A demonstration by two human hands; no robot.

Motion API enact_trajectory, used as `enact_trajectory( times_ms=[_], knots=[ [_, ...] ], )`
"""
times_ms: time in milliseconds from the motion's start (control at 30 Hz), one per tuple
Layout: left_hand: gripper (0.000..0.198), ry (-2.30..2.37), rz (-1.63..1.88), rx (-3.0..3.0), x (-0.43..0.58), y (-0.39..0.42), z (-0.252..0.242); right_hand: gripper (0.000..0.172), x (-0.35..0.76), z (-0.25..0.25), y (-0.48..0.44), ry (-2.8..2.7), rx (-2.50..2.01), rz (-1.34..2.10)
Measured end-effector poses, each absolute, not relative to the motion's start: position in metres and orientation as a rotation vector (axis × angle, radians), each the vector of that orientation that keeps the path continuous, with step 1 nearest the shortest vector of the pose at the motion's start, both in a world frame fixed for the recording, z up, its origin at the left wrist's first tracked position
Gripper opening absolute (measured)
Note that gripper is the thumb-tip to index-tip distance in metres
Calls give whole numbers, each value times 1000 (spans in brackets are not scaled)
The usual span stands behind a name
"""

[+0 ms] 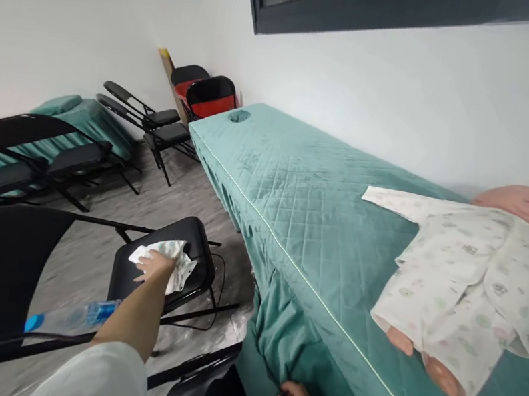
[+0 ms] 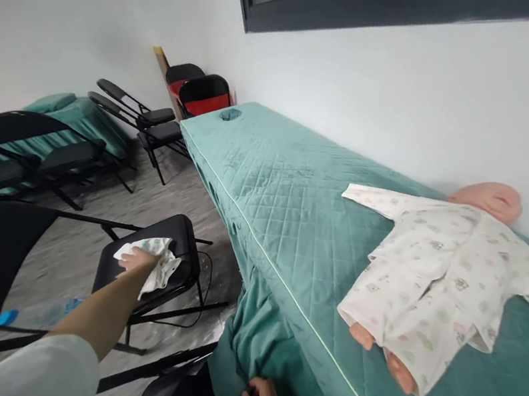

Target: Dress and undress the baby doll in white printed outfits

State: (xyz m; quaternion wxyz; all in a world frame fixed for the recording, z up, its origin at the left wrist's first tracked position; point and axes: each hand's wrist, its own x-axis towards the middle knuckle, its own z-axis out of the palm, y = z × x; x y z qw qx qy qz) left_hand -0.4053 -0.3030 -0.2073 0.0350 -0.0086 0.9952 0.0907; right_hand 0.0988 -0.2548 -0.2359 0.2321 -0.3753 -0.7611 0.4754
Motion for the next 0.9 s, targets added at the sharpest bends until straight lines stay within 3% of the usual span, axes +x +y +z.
enact_trajectory(
  times_ms=[100, 267, 700, 900],
  knots=[
    [88, 3025, 284, -310, -413, -320, -219, 49, 101, -234, -252, -2068, -1055, 1382],
    [77, 3047, 375, -329, -415, -329, -222, 42, 98, -220, -243, -2126, -1083, 1476],
    [64, 3245, 344, 16, -461, -355, -116, 32, 98, -209, -234, -2212, -1096, 1586],
    [63, 3145, 112, 397, -446, -340, -103, 30, 95, -201, -232, -2193, -1123, 1565]
  ],
)
